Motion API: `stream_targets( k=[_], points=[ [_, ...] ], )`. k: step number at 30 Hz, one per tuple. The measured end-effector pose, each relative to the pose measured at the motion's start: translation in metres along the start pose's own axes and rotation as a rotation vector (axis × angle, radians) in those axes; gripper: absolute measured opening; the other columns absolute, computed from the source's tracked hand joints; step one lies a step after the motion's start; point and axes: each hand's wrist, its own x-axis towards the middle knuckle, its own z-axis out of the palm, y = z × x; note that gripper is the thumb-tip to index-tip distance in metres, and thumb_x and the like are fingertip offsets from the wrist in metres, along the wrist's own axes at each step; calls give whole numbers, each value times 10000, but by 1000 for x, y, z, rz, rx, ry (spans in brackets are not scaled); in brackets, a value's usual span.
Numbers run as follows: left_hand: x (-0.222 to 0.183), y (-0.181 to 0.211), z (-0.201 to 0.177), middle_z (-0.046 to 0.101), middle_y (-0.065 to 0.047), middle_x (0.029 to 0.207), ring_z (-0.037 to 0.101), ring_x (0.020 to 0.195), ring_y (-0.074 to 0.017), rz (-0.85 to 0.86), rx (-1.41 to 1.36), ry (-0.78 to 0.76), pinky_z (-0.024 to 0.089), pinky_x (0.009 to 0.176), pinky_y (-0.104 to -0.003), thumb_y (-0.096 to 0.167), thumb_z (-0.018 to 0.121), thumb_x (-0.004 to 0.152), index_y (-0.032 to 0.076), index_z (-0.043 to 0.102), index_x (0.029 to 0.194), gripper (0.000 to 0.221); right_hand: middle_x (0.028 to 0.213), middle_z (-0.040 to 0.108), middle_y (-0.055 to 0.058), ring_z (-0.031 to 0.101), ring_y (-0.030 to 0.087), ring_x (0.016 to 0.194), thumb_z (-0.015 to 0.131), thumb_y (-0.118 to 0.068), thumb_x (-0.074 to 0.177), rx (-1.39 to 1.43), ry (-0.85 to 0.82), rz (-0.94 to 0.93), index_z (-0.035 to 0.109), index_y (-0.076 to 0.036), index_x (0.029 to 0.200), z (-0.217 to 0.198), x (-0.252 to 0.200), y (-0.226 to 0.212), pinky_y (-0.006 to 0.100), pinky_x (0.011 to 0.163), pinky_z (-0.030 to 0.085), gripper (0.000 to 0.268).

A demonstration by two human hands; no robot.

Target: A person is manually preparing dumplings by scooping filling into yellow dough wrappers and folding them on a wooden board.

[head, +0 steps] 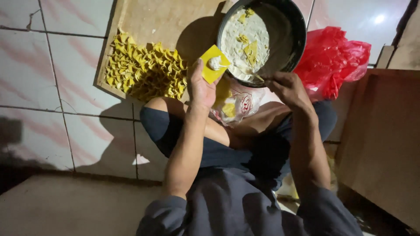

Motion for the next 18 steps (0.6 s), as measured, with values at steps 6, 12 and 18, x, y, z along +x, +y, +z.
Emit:
stream_targets(
  k=[6, 12, 18],
  points=[
    [-10, -29, 9, 631, -153, 1233, 599, 1174, -321, -33, -59, -48, 486, 1055, -547, 464, 738, 943, 175, 636, 1135, 362, 871, 715, 201, 685, 222, 711, 667, 76, 921, 309, 196, -365, 757, 7, 1215, 44, -20, 40, 334, 596, 554, 315],
    [-49, -26, 23, 668, -145, 1143, 655, 1061, -297, -38, -138, 100, 525, 978, -535, 306, 743, 946, 149, 602, 1043, 233, 945, 686, 180, 657, 250, 832, 842, 13, 880, 146, 401, -631, 801, -102, 1195, 80, -19, 74, 366, 766, 542, 338],
    [-47, -14, 17, 690, -106, 1235, 669, 1112, -286, -90, -120, 79, 486, 1031, -583, 420, 731, 946, 250, 659, 1091, 235, 850, 635, 164, 628, 210, 748, 805, 19, 903, 173, 322, -639, 783, -62, 1213, 63, -44, 61, 350, 703, 527, 322]
  ],
)
